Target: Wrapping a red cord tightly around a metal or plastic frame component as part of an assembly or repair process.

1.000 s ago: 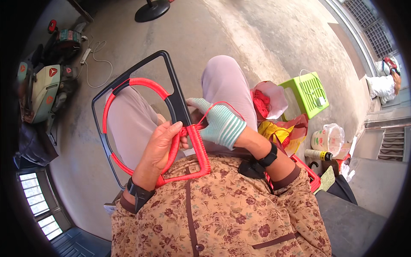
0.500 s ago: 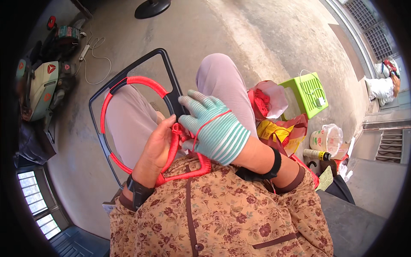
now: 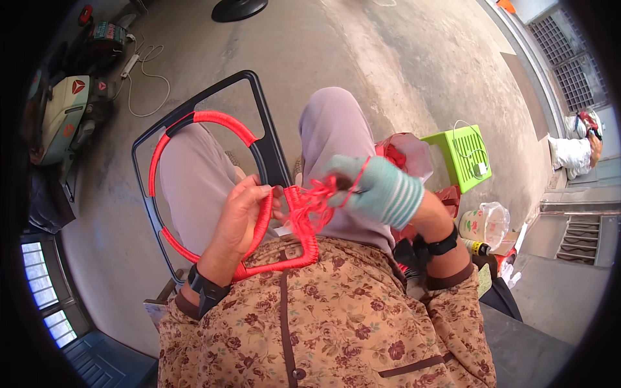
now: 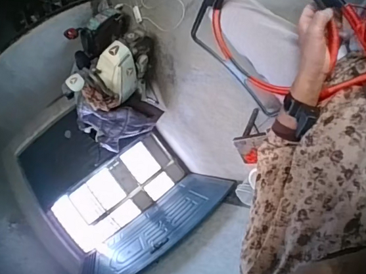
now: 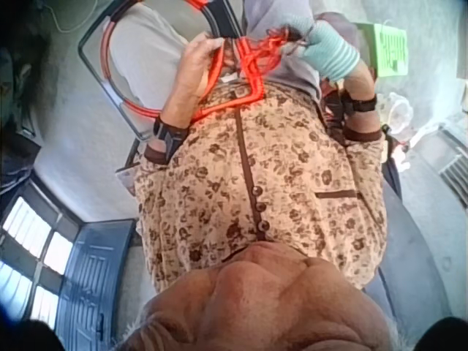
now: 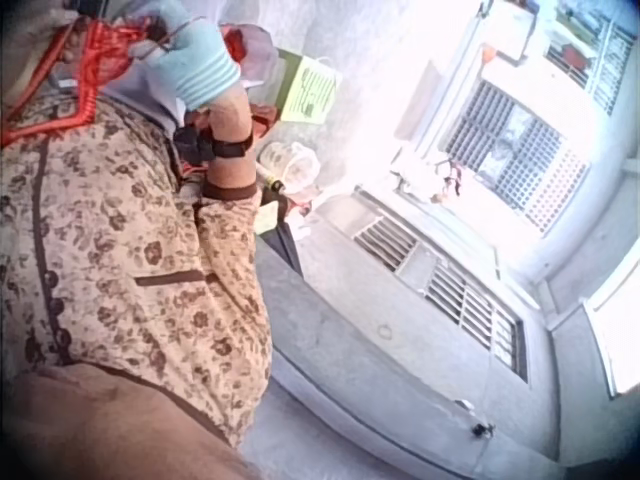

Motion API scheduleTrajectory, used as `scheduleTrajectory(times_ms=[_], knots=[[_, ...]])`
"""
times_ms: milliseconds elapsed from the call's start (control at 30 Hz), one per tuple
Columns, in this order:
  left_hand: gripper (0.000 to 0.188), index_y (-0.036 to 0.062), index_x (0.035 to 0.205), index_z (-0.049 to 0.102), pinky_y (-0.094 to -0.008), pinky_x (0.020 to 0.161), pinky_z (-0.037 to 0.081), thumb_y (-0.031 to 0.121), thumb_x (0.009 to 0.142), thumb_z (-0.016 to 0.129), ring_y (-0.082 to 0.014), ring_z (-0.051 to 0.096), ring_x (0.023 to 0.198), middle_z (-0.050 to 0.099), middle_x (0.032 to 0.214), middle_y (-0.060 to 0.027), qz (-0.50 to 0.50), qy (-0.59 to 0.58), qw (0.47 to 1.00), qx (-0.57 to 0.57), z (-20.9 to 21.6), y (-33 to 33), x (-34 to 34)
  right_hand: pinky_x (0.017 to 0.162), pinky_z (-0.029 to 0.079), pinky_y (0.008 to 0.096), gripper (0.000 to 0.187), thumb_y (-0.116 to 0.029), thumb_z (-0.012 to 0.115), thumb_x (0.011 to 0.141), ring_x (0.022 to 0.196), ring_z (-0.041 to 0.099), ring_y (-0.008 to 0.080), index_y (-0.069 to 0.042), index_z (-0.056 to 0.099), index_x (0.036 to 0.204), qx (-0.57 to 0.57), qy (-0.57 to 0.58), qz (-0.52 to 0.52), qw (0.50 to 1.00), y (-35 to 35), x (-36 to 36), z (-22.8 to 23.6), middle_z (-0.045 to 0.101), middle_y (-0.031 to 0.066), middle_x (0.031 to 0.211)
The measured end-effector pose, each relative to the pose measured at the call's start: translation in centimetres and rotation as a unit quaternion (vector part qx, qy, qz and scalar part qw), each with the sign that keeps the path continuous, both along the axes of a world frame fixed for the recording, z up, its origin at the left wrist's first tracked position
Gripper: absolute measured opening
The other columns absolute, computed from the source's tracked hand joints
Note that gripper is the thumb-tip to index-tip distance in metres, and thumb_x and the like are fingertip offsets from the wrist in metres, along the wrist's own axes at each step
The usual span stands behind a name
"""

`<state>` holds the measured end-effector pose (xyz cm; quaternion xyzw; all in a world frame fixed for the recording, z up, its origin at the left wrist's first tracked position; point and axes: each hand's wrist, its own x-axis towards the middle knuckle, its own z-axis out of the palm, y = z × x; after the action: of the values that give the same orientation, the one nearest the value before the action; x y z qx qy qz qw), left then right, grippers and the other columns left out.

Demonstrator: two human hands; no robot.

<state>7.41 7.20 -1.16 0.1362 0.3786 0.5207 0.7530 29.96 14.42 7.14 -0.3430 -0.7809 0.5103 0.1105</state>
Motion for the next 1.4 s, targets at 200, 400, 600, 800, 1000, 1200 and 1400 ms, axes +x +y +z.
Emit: scheduleTrajectory(times_ms=[200,400,600,800,1000,1200,1400], knots=[[0.016,-0.0004,0.095,0.051,-0.0284,0.052,0.051,0.008,0.084,0.057,-0.0166,0.058,0.060,0.059,0.079,-0.0097,-0.064,0.071,0.995,-0.028,0.1,0.1,-0.3,0.072,0.049,0.0249,0.014,-0.006,0.057,0.086,0.076,0.059,0.0122,-0.003,0.058,0.099,-0.080,0.029,-0.286,0.954,4.7,8.9,-4.2,0.061,0.0014,0.084],[0.014,-0.0001,0.089,0.052,-0.0258,0.047,0.049,0.011,0.086,0.061,-0.0139,0.058,0.058,0.060,0.076,-0.0101,-0.095,0.071,0.993,-0.017,0.6,0.4,0.0,0.068,0.051,0.0314,0.012,-0.017,0.061,0.088,0.070,0.059,0.0166,-0.008,0.056,0.095,-0.160,0.410,-0.552,0.708,6.5,12.9,-8.7,0.059,0.0025,0.078],[0.015,0.0004,0.092,0.054,-0.0219,0.041,0.044,0.013,0.089,0.061,-0.0104,0.053,0.049,0.058,0.069,-0.0059,-0.077,0.062,0.995,0.003,0.0,0.2,0.0,0.039,0.038,0.0206,0.028,-0.022,0.057,0.083,0.045,0.052,0.0094,-0.006,0.061,0.106,-0.214,0.134,-0.322,0.912,1.1,3.0,-6.1,0.052,-0.0002,0.058],[0.014,0.0009,0.091,0.059,-0.0196,0.038,0.038,0.012,0.086,0.065,-0.0064,0.050,0.048,0.059,0.070,-0.0019,-0.072,0.055,0.996,-0.005,0.6,0.2,0.4,0.064,0.054,0.0293,0.027,-0.022,0.052,0.091,0.077,0.065,0.0145,-0.001,0.058,0.107,-0.147,-0.018,-0.089,0.985,-0.2,-0.2,-6.1,0.064,0.0073,0.080],[0.017,0.0006,0.092,0.058,-0.0193,0.037,0.036,0.011,0.084,0.068,-0.0058,0.047,0.046,0.058,0.071,-0.0010,-0.087,0.084,0.993,-0.015,0.9,0.1,0.4,0.067,0.051,0.0297,0.030,-0.032,0.056,0.092,0.083,0.063,0.0225,-0.009,0.048,0.074,-0.414,0.444,-0.290,0.740,-0.9,-2.3,-7.2,0.062,0.0100,0.079],[0.016,0.0027,0.093,0.051,-0.0226,0.038,0.040,0.011,0.087,0.063,-0.0093,0.051,0.048,0.058,0.076,-0.0049,-0.090,0.025,0.996,-0.004,0.3,0.1,0.0,0.046,0.032,0.0237,0.035,-0.032,0.054,0.093,0.051,0.033,0.0113,-0.011,0.041,0.069,-0.485,0.478,-0.226,0.696,-0.5,-1.8,-9.7,0.032,-0.0022,0.055],[0.013,0.0027,0.091,0.050,-0.0270,0.051,0.053,0.015,0.093,0.053,-0.0185,0.064,0.060,0.064,0.083,-0.0143,0.000,0.007,1.000,-0.027,-0.5,-0.2,0.1,0.047,0.036,0.0244,0.032,-0.030,0.054,0.093,0.050,0.036,0.0130,-0.009,0.041,0.071,-0.472,0.431,-0.261,0.723,-1.3,-1.5,-9.2,0.035,-0.0009,0.057]])
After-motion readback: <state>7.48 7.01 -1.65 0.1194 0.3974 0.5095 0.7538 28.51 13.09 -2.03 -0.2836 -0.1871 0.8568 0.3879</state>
